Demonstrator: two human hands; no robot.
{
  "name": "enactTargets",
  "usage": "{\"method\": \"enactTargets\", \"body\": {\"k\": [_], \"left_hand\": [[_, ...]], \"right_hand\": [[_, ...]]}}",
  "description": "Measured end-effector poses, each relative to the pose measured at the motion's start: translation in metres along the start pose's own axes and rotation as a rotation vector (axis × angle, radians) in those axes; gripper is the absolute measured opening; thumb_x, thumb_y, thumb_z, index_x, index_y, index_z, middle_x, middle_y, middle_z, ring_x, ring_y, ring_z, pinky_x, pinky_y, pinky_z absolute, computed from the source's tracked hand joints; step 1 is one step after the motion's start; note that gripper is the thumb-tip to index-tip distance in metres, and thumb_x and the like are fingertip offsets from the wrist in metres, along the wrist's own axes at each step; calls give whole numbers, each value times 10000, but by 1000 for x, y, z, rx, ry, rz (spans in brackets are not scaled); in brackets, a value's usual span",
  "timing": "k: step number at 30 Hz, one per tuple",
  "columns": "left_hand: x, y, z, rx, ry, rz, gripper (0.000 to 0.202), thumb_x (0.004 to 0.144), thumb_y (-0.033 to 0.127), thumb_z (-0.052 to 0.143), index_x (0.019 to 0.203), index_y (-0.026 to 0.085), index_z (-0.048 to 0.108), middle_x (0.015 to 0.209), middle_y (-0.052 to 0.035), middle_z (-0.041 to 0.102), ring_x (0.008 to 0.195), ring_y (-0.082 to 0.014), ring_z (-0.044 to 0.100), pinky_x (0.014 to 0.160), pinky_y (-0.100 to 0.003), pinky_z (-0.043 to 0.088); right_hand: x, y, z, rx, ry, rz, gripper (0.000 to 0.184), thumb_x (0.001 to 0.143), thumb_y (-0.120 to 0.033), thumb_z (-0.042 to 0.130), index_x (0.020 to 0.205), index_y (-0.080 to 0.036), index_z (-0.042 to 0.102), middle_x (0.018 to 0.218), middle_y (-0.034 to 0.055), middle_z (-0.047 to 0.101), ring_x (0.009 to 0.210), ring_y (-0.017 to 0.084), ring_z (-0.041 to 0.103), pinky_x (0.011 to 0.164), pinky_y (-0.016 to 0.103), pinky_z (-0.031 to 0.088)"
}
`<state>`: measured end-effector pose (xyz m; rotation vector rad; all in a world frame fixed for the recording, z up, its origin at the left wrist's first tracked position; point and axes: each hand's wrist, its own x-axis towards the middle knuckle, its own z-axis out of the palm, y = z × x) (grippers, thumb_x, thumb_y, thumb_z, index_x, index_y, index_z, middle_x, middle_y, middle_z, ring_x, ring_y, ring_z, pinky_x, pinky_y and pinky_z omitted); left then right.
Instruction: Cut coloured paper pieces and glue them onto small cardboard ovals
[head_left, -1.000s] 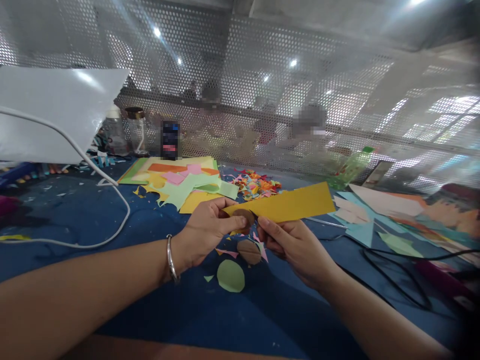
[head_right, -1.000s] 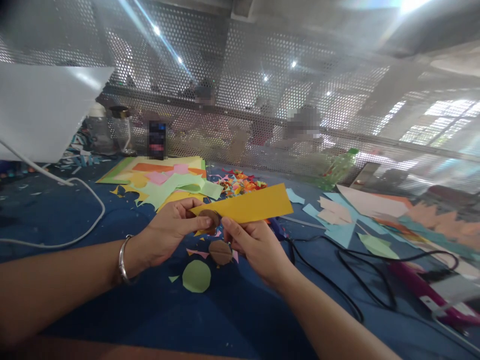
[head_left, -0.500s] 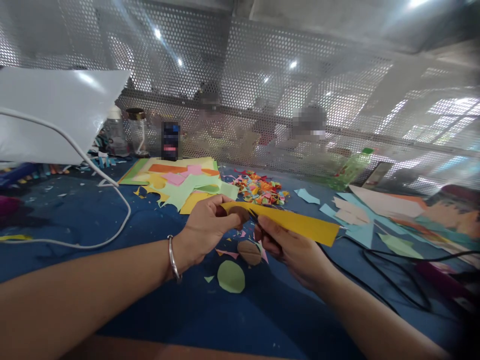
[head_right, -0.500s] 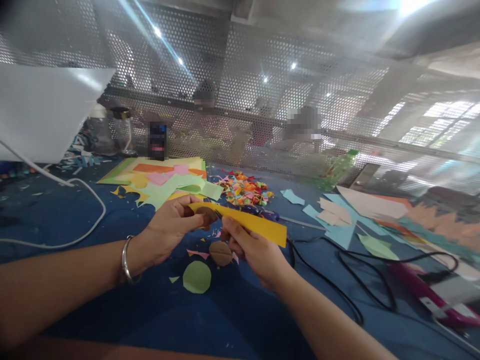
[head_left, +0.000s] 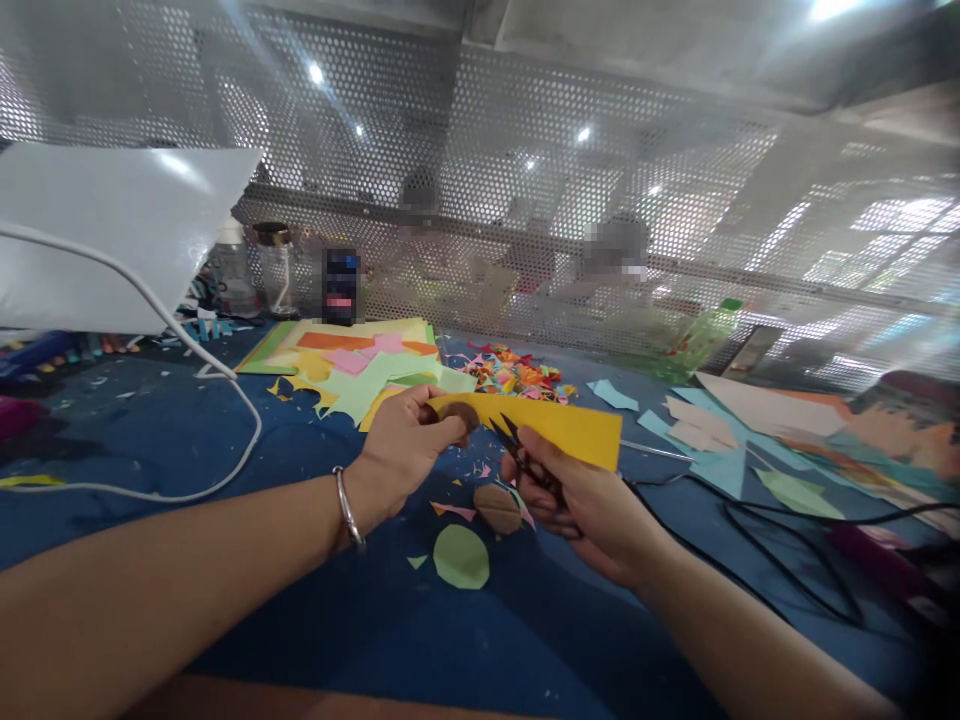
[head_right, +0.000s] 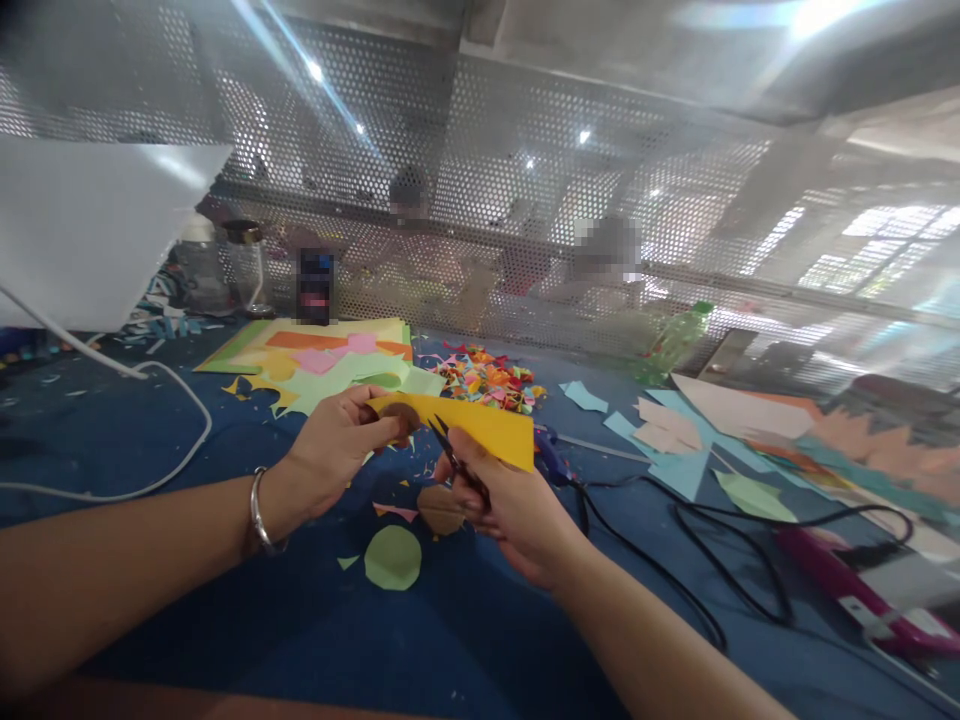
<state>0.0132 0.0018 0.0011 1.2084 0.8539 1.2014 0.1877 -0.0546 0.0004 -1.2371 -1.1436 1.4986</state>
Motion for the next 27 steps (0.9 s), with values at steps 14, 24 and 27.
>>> {"method": "enactTargets", "body": {"k": [14,24,27], "left_hand": [[2,-2,-4,72,-103,46,149,673,182,715,765,175,598,721,-8,665,654,-121,603,651,-268,457],[-4,0,-1,58,-191,-23,142,663,134,700,796,148,653,699,1,664,624,-101,572,657,-249,452],[-6,0,1,43,-200,-71,148,648,114,707,784,139,656,693,-1,671,629,-100,579,650,-238,446]], "right_hand": [[-1,-3,5,-104,30,-46,546,748,-695,660,722,-151,610,462,-89,338,394,36,216,401,237,98],[0,1,4,-125,66,-27,551,740,-706,664,725,-161,585,470,-88,342,421,50,245,421,234,122],[1,1,3,-139,64,-41,551,768,-704,638,730,-157,584,469,-89,341,422,49,247,419,228,133]]}}
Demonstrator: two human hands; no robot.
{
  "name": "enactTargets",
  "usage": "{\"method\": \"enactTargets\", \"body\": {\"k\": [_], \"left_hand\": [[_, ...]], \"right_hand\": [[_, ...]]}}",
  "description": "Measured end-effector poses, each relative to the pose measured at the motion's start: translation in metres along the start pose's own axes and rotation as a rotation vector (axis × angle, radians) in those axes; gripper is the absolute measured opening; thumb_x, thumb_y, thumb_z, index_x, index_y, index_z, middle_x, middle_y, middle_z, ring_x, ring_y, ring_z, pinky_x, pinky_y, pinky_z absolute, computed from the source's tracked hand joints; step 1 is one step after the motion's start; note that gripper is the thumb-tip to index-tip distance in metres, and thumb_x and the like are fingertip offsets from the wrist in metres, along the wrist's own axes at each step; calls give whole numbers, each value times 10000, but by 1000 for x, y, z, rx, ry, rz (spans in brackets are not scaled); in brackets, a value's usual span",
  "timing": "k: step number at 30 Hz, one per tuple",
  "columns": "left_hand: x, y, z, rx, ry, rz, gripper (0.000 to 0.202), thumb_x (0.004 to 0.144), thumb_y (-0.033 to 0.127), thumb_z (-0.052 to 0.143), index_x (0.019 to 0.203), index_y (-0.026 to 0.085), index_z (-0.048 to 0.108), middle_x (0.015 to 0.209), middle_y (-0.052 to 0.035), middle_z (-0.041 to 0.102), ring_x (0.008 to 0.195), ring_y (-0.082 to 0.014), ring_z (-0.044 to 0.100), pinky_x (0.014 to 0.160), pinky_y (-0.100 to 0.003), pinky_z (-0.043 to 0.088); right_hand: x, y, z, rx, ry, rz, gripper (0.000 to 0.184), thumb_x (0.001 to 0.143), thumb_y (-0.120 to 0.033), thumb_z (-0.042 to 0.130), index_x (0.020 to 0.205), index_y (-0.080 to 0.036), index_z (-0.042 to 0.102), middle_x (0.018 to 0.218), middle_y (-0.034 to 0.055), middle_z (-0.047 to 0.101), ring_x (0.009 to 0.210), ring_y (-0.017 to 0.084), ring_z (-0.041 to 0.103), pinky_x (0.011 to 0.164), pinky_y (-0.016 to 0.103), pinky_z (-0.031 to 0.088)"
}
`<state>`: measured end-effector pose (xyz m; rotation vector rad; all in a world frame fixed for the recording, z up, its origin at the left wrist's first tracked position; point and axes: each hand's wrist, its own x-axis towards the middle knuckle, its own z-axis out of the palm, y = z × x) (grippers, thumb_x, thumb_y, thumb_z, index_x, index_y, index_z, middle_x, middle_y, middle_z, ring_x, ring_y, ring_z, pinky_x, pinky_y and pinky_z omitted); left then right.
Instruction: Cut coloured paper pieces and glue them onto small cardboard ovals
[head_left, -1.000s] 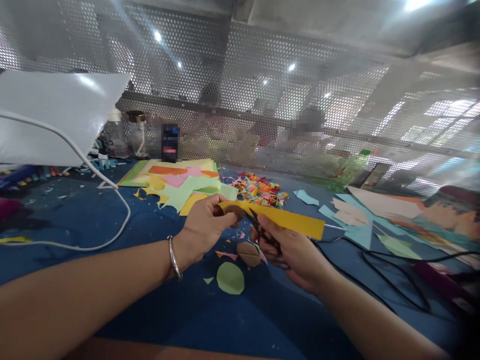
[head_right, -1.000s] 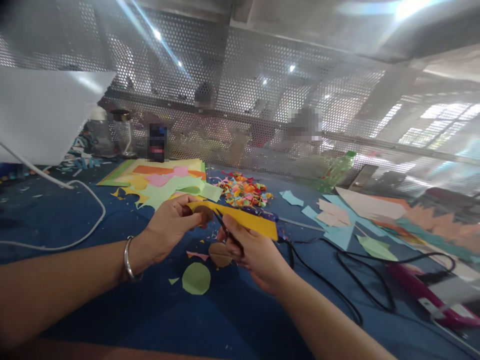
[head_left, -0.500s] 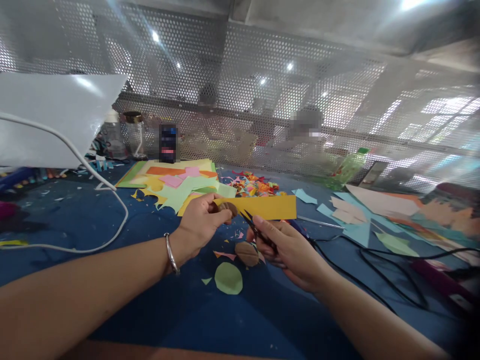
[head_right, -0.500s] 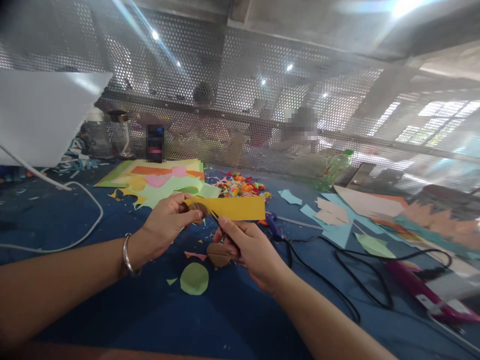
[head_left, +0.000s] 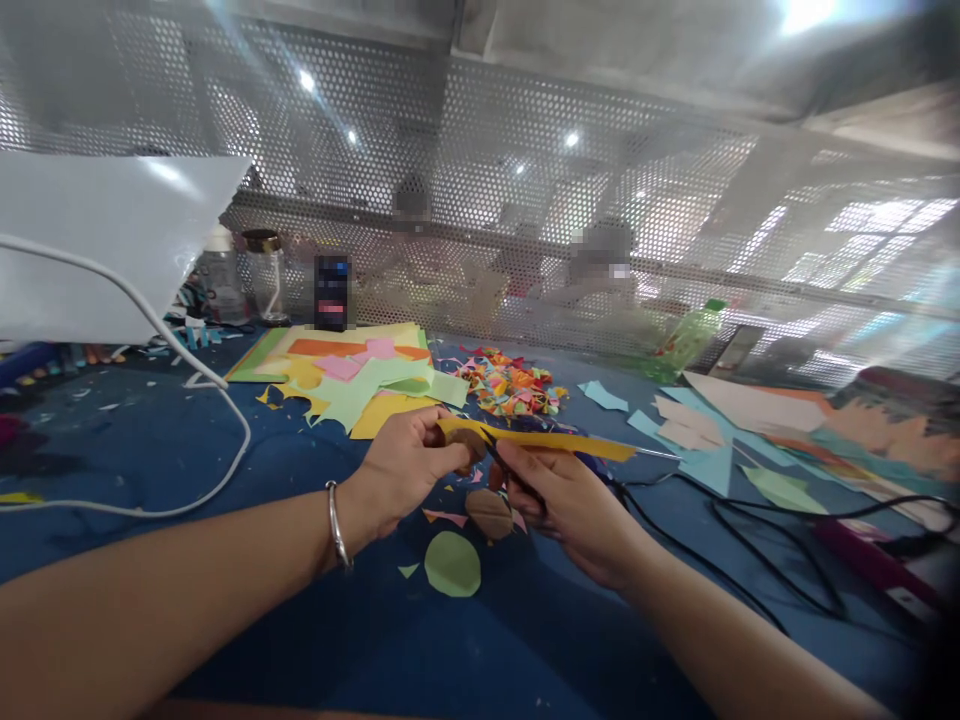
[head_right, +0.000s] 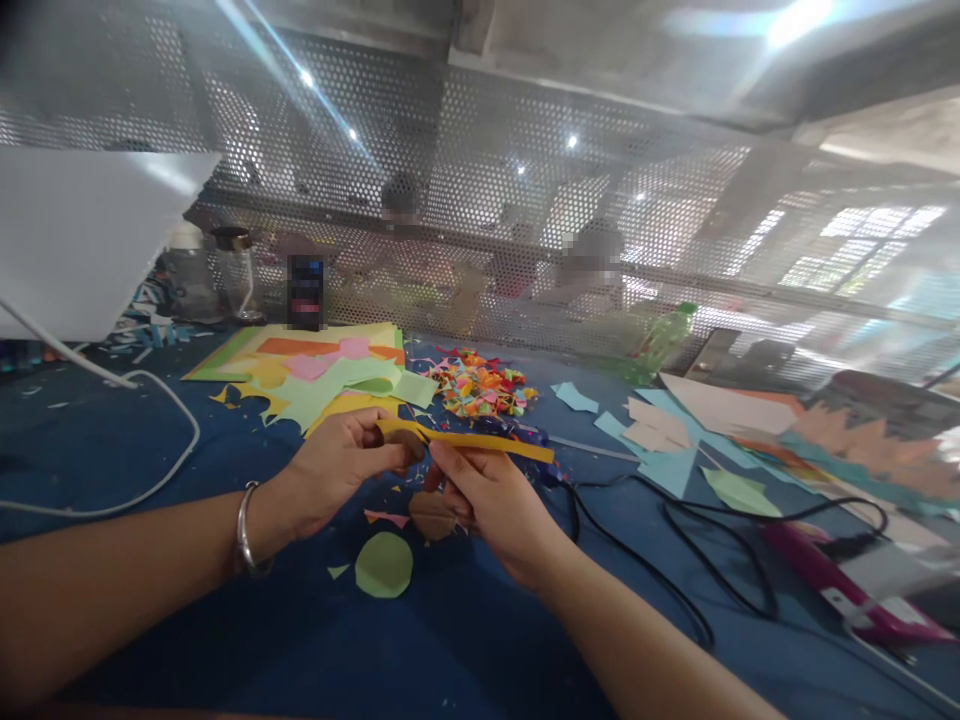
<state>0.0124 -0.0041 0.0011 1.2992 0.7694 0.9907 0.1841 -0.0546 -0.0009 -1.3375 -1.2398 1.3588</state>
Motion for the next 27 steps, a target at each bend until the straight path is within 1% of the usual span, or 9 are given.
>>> {"method": "enactTargets", "body": {"k": [4,9,12,17,22,27], "left_hand": [[-2,3,2,-36,-7,-55,161,625,123,742,752,135,644,675,-1,671,616,-102,584,630,-237,437],[-5,5,6,-108,-1,-105,180,591,121,755,699,131,611,615,15,650,570,-91,568,591,-225,415],[-6,3,6,-109,15,-110,180,610,119,739,721,136,599,610,20,646,566,-93,574,587,-227,407],[-5,2,5,-89,-10,-117,202,642,122,737,804,124,616,699,-15,685,619,-110,609,620,-243,422],[-6,5,5,-89,-5,-126,134,681,120,712,788,118,632,709,-13,678,619,-105,607,618,-242,415],[-6,8,6,-75,-1,-140,114,684,131,741,754,113,652,697,-6,664,600,-90,576,583,-233,381]], "right_hand": [[2,1,0,-60,-5,-37,554,802,-701,602,724,-152,581,469,-95,322,423,47,231,422,222,147],[2,0,0,-95,-2,-72,580,760,-730,616,694,-155,568,457,-103,293,421,46,212,421,220,157],[2,0,0,-112,-7,-84,587,747,-738,618,682,-156,572,449,-100,297,418,48,208,418,225,147],[2,0,0,-128,-5,-90,576,761,-732,608,675,-164,569,449,-102,285,412,49,189,414,231,140],[1,1,0,-119,14,-119,567,772,-726,603,672,-170,562,455,-96,295,419,56,208,421,233,162],[1,3,-2,-91,2,-116,554,794,-709,599,681,-167,569,447,-98,284,420,58,214,424,231,191]]}}
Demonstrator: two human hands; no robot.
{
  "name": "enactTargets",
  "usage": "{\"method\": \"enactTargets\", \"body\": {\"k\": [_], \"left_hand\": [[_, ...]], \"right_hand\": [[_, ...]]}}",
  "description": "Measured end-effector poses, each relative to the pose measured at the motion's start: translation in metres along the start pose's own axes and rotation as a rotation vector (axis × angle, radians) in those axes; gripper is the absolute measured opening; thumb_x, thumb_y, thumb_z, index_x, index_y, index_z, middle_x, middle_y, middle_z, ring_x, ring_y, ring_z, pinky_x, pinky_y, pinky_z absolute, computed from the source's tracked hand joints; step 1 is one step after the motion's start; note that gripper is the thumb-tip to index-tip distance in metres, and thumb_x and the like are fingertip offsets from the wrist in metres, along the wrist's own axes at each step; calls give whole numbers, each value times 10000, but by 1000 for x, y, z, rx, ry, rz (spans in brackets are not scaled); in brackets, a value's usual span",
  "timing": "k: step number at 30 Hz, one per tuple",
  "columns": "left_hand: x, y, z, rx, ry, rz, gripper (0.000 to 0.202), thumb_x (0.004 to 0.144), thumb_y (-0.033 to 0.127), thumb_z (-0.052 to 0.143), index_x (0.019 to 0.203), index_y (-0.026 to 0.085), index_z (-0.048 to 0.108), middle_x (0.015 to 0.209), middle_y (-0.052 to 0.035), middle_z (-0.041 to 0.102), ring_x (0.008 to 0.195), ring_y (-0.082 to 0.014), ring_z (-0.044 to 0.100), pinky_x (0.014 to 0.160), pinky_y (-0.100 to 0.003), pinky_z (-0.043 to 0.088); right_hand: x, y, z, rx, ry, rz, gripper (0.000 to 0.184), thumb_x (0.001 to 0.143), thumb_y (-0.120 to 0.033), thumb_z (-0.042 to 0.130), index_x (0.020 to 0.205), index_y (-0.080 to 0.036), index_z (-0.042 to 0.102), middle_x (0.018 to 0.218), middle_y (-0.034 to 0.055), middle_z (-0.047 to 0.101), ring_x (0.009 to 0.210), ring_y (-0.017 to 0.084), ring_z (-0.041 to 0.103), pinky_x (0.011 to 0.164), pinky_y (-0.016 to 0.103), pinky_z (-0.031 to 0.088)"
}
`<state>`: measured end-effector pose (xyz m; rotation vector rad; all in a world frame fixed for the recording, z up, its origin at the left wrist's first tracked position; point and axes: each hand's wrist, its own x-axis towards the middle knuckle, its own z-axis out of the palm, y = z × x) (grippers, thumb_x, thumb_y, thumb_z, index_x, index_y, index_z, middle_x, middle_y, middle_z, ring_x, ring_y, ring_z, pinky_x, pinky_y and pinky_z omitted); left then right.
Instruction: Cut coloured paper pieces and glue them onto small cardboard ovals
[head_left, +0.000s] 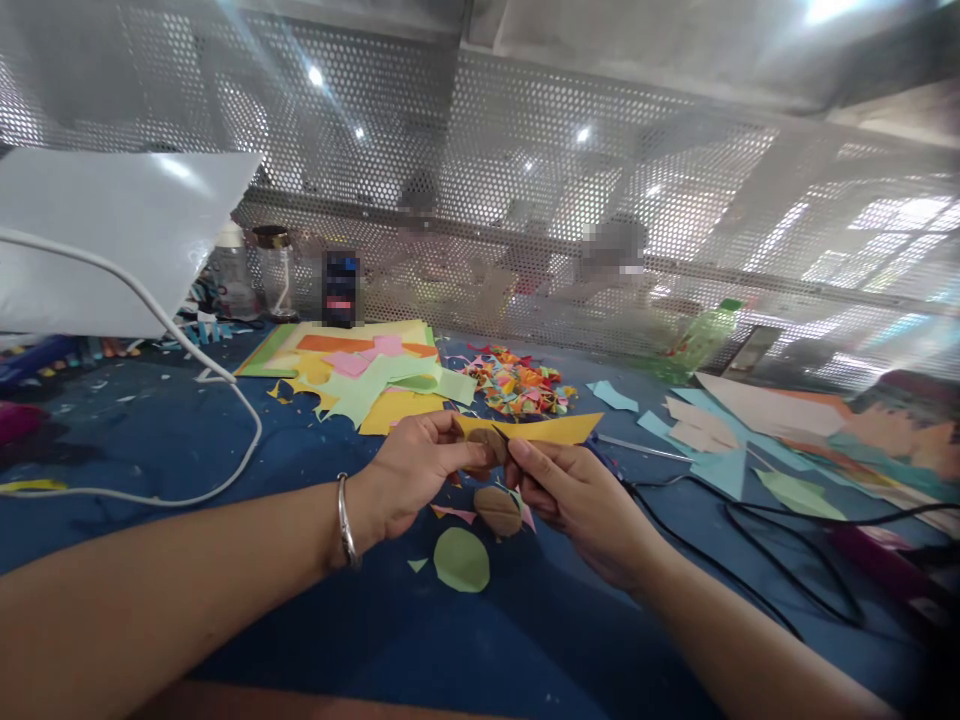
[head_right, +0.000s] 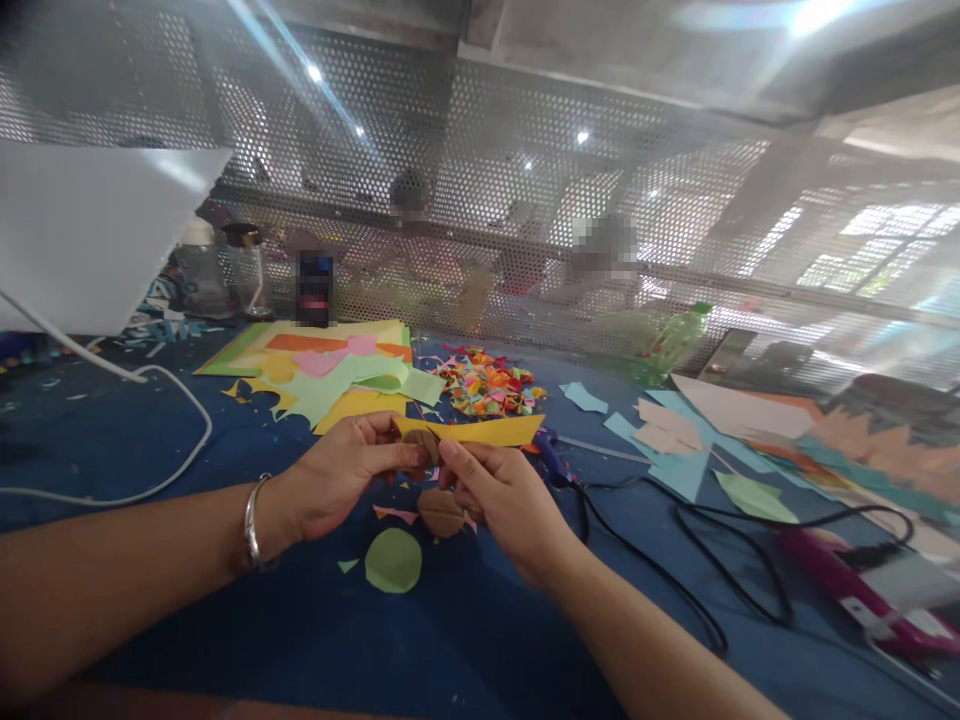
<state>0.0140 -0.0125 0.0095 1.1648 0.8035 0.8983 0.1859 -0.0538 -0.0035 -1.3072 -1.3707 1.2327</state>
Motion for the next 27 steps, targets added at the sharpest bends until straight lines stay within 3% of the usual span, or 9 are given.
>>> {"method": "enactTargets", "body": {"k": [18,27], "left_hand": [[1,-3,-1,-14,2,39,111,671,151,758,684,116,653,639,0,638,603,-102,559,640,-263,415],[4,-7,-7,56,-45,133,154,679,237,767,743,118,694,690,-3,637,658,-109,545,692,-270,422]], "right_hand": [[0,-2,-2,30,-5,-12,561,791,-699,621,670,-152,579,427,-104,279,400,40,192,408,226,149],[-1,-3,-4,-49,-1,-58,559,799,-701,604,652,-163,561,451,-99,265,420,50,182,422,241,120]]}}
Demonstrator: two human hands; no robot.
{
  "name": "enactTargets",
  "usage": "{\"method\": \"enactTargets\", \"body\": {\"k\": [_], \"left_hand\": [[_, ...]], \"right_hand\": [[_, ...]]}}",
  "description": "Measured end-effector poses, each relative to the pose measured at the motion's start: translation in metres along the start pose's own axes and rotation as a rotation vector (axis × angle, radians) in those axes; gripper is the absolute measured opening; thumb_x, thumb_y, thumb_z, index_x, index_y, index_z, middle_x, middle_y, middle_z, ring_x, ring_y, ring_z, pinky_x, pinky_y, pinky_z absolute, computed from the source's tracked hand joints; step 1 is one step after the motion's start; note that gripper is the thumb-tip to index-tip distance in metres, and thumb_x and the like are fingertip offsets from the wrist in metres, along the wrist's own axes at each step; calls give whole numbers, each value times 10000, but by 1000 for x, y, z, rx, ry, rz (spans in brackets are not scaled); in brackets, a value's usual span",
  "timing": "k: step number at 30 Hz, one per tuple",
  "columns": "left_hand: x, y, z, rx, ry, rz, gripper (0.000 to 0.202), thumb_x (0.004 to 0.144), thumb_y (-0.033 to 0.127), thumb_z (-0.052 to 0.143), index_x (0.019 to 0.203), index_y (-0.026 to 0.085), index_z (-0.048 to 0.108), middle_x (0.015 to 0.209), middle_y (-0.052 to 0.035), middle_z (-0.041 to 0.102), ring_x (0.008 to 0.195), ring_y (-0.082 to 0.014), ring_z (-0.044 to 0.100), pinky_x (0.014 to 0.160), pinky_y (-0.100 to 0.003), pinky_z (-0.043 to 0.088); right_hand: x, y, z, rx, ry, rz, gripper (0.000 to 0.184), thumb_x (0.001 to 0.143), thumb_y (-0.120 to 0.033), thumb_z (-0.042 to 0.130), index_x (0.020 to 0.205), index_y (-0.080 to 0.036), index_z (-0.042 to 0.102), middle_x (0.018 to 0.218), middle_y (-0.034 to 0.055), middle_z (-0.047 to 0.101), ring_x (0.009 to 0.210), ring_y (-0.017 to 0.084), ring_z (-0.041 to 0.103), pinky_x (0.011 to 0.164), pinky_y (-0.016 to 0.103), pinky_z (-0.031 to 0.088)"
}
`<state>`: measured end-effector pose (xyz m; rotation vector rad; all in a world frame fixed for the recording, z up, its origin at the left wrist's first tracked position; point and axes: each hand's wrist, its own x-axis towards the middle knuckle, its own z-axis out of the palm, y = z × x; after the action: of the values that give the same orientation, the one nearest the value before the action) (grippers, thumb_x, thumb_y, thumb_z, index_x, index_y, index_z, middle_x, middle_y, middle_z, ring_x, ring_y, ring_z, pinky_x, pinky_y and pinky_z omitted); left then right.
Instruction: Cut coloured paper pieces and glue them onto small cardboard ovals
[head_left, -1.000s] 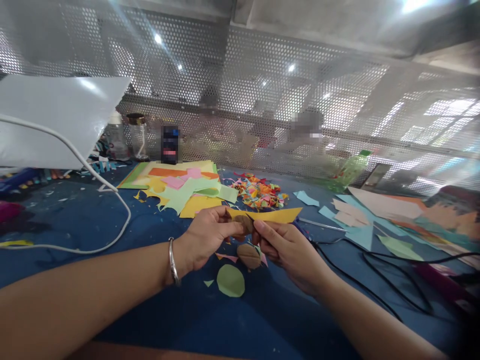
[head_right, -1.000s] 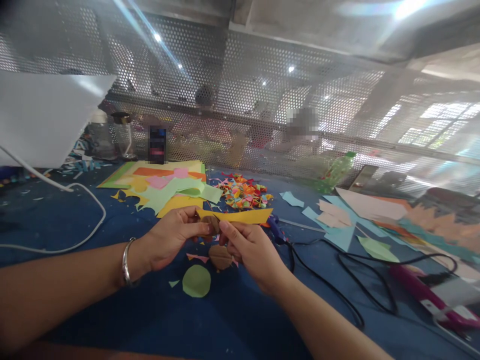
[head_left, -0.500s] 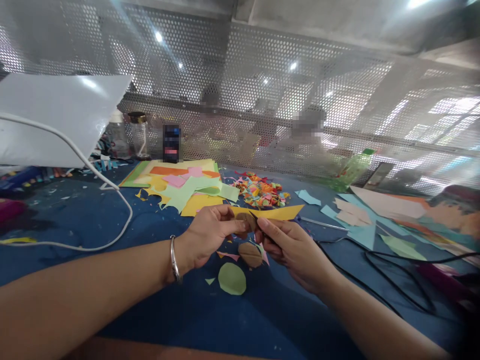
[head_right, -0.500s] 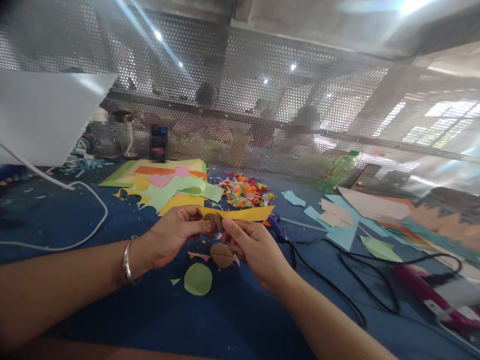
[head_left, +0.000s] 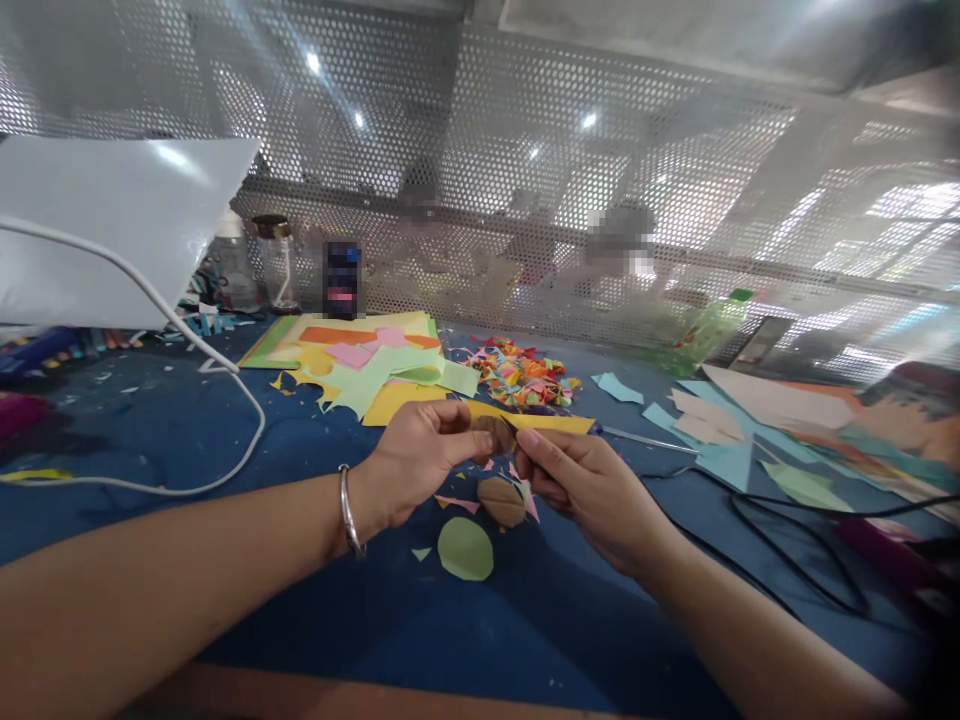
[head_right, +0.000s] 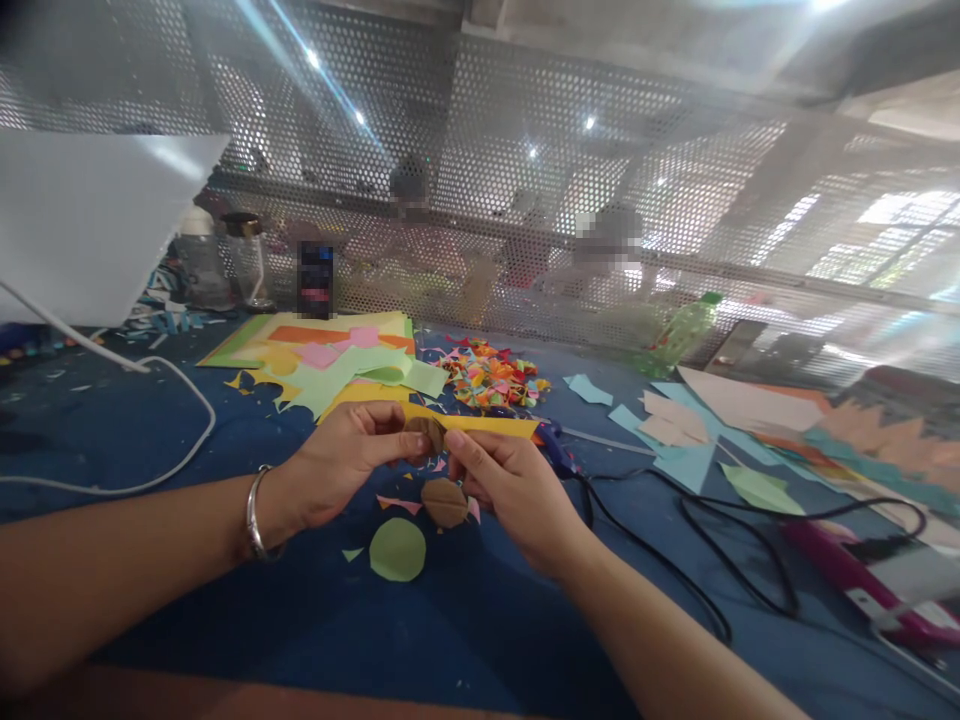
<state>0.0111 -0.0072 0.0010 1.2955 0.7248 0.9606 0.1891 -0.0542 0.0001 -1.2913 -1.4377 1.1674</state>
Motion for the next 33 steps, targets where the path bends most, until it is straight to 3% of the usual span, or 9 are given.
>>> {"method": "enactTargets", "body": {"k": [21,33], "left_hand": [[-3,5,0,13,-1,-29,80,671,184,749,708,124,712,696,-7,654,660,-112,551,697,-269,419],[-4,6,2,-95,-14,-127,53,645,157,742,678,130,710,685,-16,662,658,-113,551,696,-273,412]], "right_hand": [[1,0,-6,-189,-14,-105,517,887,-644,521,636,-193,527,495,-80,260,444,76,189,442,256,146],[1,2,-10,-265,-10,-142,486,902,-611,512,638,-206,554,506,-62,303,463,95,216,441,258,160]]}}
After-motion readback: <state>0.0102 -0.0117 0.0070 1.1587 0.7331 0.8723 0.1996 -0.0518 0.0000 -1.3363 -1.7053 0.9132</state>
